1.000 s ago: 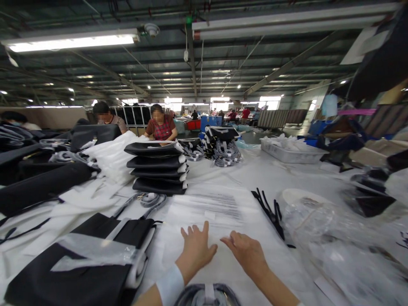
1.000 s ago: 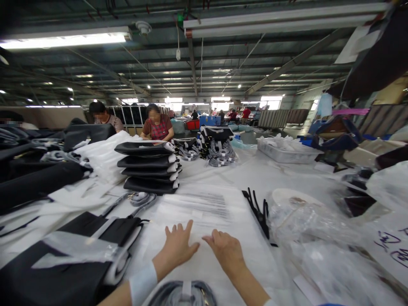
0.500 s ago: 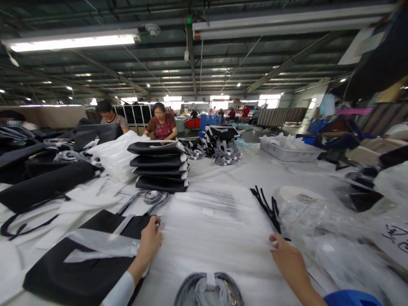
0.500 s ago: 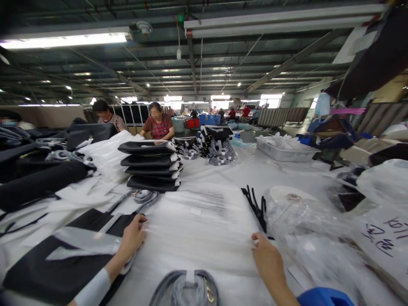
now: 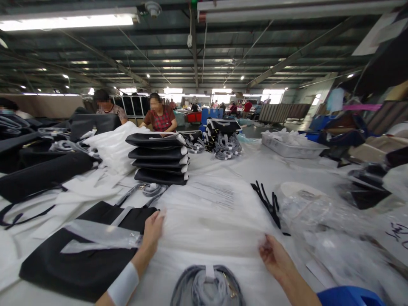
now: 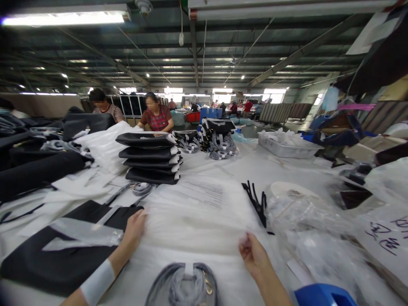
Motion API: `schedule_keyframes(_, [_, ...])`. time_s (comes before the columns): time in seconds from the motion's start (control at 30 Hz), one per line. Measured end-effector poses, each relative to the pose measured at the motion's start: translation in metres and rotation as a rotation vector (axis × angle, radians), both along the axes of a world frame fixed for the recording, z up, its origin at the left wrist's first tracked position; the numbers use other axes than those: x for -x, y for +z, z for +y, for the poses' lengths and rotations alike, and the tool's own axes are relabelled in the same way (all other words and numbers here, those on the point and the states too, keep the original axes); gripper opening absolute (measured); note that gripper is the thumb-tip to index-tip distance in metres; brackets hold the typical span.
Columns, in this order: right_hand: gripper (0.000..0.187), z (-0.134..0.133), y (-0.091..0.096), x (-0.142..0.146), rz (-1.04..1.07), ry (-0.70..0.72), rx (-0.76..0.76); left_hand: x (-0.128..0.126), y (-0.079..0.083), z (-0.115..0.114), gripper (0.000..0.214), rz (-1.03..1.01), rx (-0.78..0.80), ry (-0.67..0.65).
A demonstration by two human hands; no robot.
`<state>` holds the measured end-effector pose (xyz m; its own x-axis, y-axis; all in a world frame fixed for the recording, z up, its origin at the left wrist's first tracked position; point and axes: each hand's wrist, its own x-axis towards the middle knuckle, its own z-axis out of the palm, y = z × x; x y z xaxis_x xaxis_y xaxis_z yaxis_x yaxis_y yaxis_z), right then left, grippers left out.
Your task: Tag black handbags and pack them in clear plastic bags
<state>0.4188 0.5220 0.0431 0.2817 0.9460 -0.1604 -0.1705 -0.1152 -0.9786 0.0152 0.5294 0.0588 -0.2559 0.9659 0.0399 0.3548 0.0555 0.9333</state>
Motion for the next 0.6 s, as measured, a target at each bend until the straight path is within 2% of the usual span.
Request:
schedule_keyframes(0.07, [0.032,-0.009,-0.009,0.014,-0.100,0.016,-0.023,-0.003,-0.008,-0.020,0.039,0.203,-0.021,-0.098])
schedule_keyframes(0.13, [0.031,-0.025,-0.017,0.025,-0.232,0.051,-0.044,-0.007,-0.017,-0.042,0.029,0.445,0.001,-0.303])
schedule_keyframes(0.23, [0.021,-0.052,-0.025,0.035,-0.631,0.205,-0.176,-0.011,-0.029,-0.071,0.002,0.725,0.081,-0.589])
schedule_keyframes(0.27, [0.017,-0.062,-0.026,0.037,-0.744,0.261,-0.224,-0.011,-0.032,-0.079,0.011,0.771,0.110,-0.631])
schedule_keyframes(0.37, [0.006,-0.085,-0.028,0.044,-0.879,0.391,-0.310,-0.009,-0.035,-0.096,0.025,0.844,0.197,-0.667])
schedule_keyframes(0.43, [0.010,-0.098,-0.029,0.050,-0.945,0.426,-0.319,-0.008,-0.032,-0.103,0.026,0.838,0.246,-0.653])
schedule_keyframes(0.53, [0.019,-0.110,-0.026,0.058,-0.998,0.385,-0.193,-0.012,-0.025,-0.108,0.017,0.786,0.279,-0.616])
schedule_keyframes(0.6, [0.029,-0.116,-0.020,0.058,-0.942,0.353,-0.098,-0.018,-0.023,-0.110,0.009,0.663,0.271,-0.604])
